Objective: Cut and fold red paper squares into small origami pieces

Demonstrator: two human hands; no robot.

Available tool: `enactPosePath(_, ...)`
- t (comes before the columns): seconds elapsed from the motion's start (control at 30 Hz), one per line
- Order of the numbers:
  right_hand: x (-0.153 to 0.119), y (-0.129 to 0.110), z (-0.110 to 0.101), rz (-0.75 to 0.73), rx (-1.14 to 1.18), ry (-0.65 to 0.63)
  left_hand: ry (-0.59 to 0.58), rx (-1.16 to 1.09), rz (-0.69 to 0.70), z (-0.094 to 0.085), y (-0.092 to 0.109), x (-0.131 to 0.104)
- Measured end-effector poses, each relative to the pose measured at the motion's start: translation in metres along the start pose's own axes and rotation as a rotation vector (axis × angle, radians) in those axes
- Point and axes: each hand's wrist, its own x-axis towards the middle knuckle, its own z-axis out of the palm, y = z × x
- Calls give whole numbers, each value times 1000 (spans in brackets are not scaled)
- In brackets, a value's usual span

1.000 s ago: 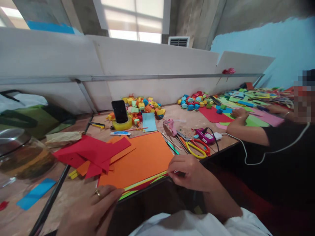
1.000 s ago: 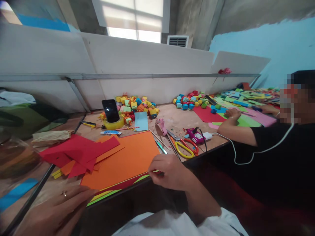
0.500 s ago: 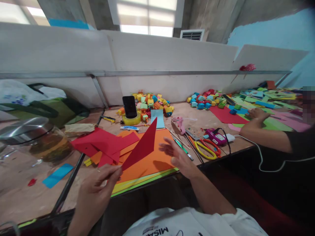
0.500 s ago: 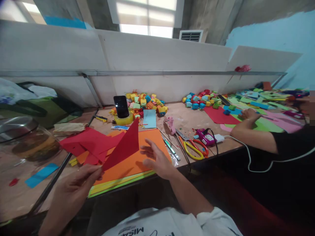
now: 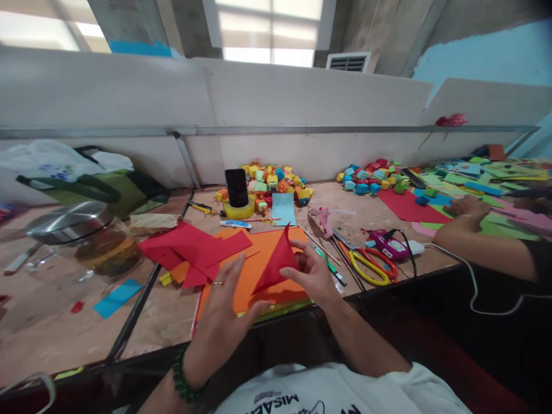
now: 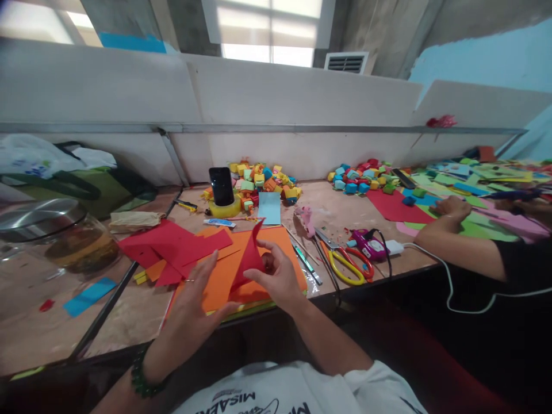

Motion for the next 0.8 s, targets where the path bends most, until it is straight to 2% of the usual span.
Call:
enactPosePath(0.1,-8,0,11,-52,-32,-36,-128,-215,-1,15,16,7)
enactPosePath(0.17,-12,2,14,-78,-46,-53,-202,-416,-44,17,26,11)
enactPosePath(0.27,-14,5,8,-70,-32,-84,-227,-644,-168,12,35,14)
enactPosePath(0.4,-12,2,-3,-40,-27,-112,-256,-809,-303,4,37,12)
enactPosePath(0.53,-10,-3,-5,-13,-68,-115,-272,-777,-307,4,37,8)
enactPosePath(0.67,-11,-5,-4,48,-24,-190,-235,-721,-343,5,38,8)
enactPosePath(0.8,-13,-7,-14,78,-51,-263,-108,-776,-409,7,32,7)
